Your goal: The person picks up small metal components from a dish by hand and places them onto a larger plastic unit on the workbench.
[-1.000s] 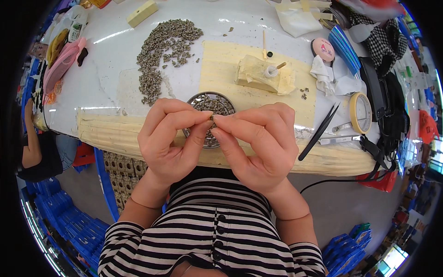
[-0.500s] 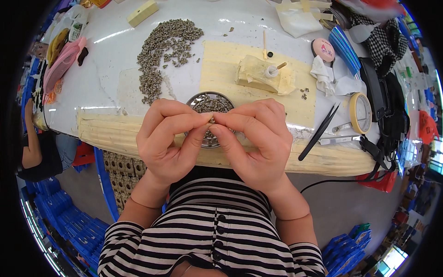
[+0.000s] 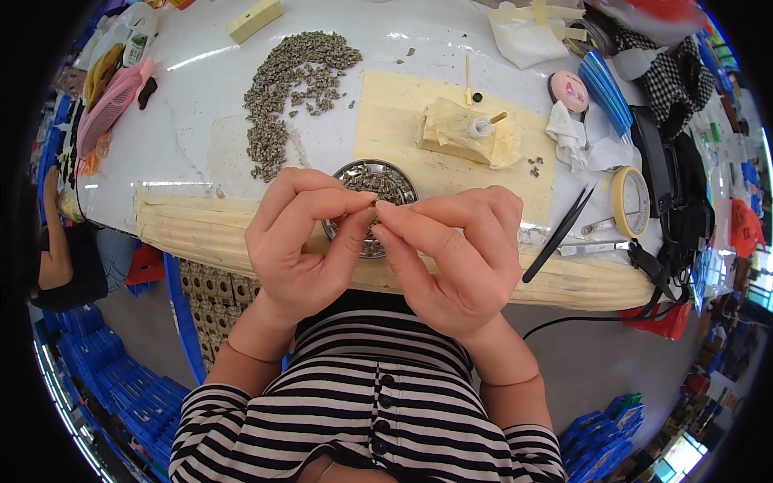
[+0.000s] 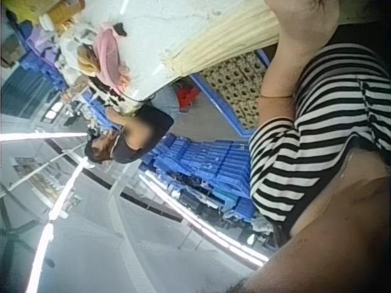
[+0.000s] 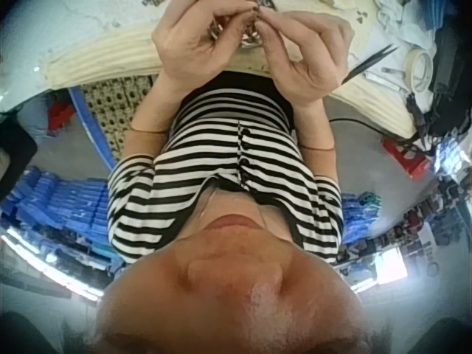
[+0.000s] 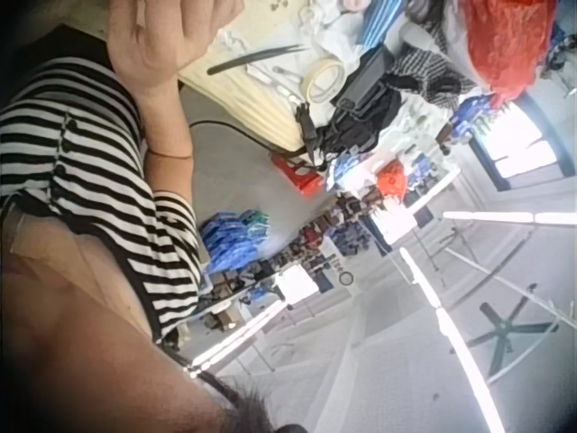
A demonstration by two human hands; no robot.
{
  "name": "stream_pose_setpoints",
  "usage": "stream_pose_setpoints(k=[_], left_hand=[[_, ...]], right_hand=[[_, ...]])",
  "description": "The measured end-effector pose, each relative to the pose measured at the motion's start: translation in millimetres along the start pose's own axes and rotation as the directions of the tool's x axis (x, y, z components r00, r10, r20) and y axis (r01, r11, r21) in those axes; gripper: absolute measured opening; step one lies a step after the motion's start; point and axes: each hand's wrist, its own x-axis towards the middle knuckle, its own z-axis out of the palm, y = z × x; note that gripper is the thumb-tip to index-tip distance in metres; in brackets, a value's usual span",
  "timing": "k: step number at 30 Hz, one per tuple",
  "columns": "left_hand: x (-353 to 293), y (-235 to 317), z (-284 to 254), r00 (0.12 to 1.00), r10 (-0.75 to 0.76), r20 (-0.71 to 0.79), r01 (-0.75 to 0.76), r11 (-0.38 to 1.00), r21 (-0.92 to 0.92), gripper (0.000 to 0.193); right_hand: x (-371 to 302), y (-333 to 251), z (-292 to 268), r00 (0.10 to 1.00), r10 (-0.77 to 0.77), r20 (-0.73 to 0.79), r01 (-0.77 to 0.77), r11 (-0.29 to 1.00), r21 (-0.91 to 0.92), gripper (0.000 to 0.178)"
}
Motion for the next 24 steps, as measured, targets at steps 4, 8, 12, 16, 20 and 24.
stream_pose_setpoints(k=[4,8,12,16,20,24], left_hand=[[0.7,0.3,0.9,1.0,0.002,-0.03,-0.002,1.0,-0.008,0.018],[0.6,1.3,1.2,0.999,-0.008,-0.041,0.007,1.0,-0.022,0.019],[1.4,1.2,-2.5,0.999,0.034,-0.004,-0.034,0.999,-0.014,0.017],[1.0,-0.6,-2.4,0.999,0.051,-0.001,-0.051,0.998,-0.032,0.018],[1.0,0.8,-2.6,0.999,0.033,0.013,-0.032,0.999,-0.034,0.018],[0.3,-0.1,-2.3,0.999,0.047,0.007,-0.047,0.999,-0.001,0.018]], right_hand=[[-0.7,1.9,3.3,1.0,0.009,-0.003,-0.009,1.0,-0.001,0.029],[0.1,3.1,3.9,0.997,0.077,0.018,-0.078,0.996,0.046,0.025],[-0.3,3.4,3.0,0.981,0.183,0.069,-0.192,0.968,0.161,0.02],[-0.5,5.6,1.9,0.958,0.256,0.129,-0.283,0.914,0.289,0.015],[-0.1,6.3,0.8,0.93,0.325,0.173,-0.367,0.847,0.385,0.014],[-0.1,4.8,1.3,0.964,0.25,0.09,-0.265,0.927,0.267,0.017]])
